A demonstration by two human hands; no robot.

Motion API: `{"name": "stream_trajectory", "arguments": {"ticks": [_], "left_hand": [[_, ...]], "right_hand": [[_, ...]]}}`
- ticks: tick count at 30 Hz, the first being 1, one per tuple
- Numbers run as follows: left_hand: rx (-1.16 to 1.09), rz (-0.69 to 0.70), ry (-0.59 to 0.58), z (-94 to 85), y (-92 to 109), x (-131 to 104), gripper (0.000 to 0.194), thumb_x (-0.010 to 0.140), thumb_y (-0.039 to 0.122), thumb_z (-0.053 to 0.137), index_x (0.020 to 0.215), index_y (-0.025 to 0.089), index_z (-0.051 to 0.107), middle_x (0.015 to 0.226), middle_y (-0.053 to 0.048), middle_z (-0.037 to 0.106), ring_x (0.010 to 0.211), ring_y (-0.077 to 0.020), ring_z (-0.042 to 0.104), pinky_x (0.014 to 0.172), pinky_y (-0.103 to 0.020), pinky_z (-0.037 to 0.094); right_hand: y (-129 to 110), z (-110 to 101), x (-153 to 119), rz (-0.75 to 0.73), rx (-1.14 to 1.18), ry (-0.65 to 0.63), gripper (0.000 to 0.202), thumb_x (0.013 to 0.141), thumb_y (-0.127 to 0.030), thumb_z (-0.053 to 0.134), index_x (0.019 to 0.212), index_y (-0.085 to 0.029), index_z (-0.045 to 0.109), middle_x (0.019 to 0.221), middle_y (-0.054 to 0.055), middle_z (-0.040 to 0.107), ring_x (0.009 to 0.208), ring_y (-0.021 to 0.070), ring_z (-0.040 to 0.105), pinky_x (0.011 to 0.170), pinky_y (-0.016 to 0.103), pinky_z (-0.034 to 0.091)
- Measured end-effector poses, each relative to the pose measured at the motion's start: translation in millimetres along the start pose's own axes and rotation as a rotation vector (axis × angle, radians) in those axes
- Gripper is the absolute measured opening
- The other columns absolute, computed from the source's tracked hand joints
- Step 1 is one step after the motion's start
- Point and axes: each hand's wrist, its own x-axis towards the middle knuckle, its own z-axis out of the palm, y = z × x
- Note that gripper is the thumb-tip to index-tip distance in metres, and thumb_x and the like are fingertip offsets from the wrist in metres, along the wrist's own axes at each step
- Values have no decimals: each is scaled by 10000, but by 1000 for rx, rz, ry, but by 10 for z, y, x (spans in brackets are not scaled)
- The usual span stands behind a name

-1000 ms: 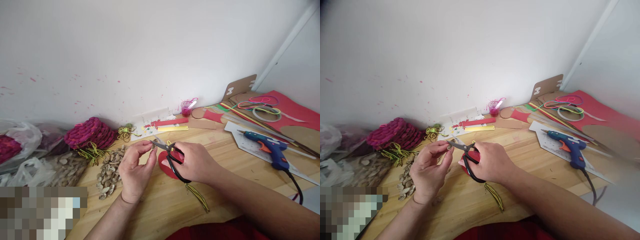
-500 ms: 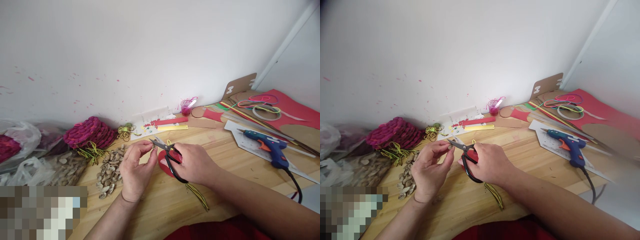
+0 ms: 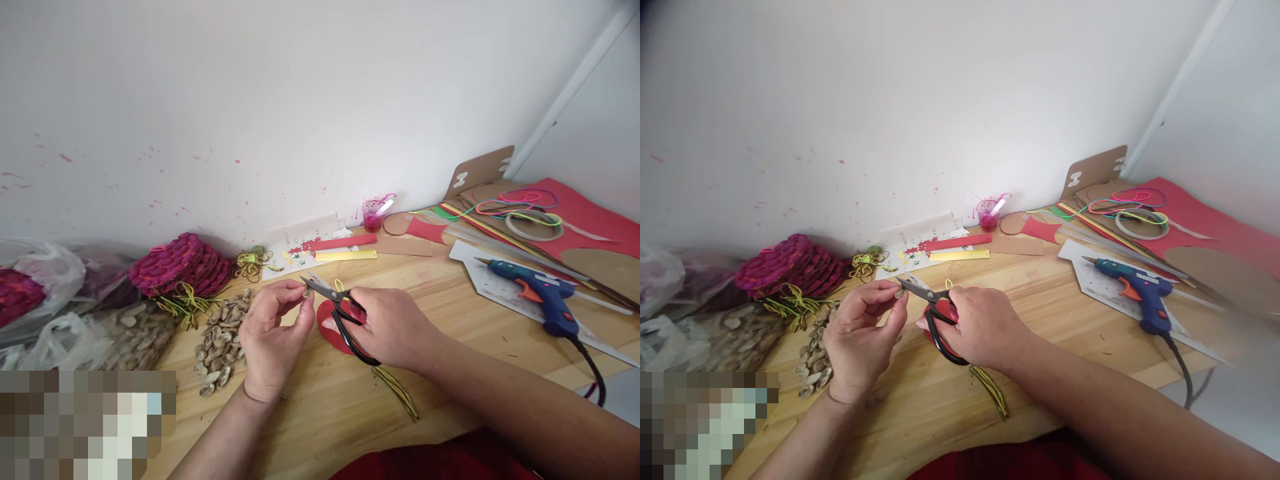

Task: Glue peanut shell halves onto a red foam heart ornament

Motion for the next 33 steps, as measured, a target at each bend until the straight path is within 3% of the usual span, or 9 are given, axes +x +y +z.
{"name": "stream_trajectory", "arguments": {"ticks": [6, 16, 23, 33], "left_hand": [[-149, -98, -30, -4, -25, 26, 117, 819, 200, 752, 905, 200, 672, 1033, -56, 666, 981, -171, 678, 912, -314, 586], [-420, -442, -44, -40, 1, 120, 233, 744, 232, 840, 891, 159, 675, 908, -39, 755, 864, -158, 736, 843, -280, 605], [-572, -549, 39, -220, 41, -40, 233, 718, 225, 864, 873, 165, 700, 902, -16, 753, 838, -165, 746, 840, -313, 625], [-705, -720, -15, -406, 9, -250, 207, 708, 206, 875, 853, 164, 734, 858, -28, 764, 777, -138, 736, 769, -240, 621]], "right_hand": [[46, 1, 17, -4, -26, -7, 546, 855, -735, 494, 667, -224, 449, 615, 12, 606, 548, 151, 474, 543, 294, 221], [89, 5, 65, -7, -67, -40, 566, 839, -756, 501, 673, -216, 515, 627, 31, 639, 557, 163, 520, 542, 286, 231], [16, 34, 0, -122, -3, -37, 548, 835, -736, 533, 663, -216, 540, 579, 3, 575, 519, 133, 425, 533, 271, 228], [-56, 107, -34, -166, -27, -134, 537, 793, -742, 570, 714, -214, 507, 602, -22, 547, 529, 114, 354, 527, 267, 231]]}}
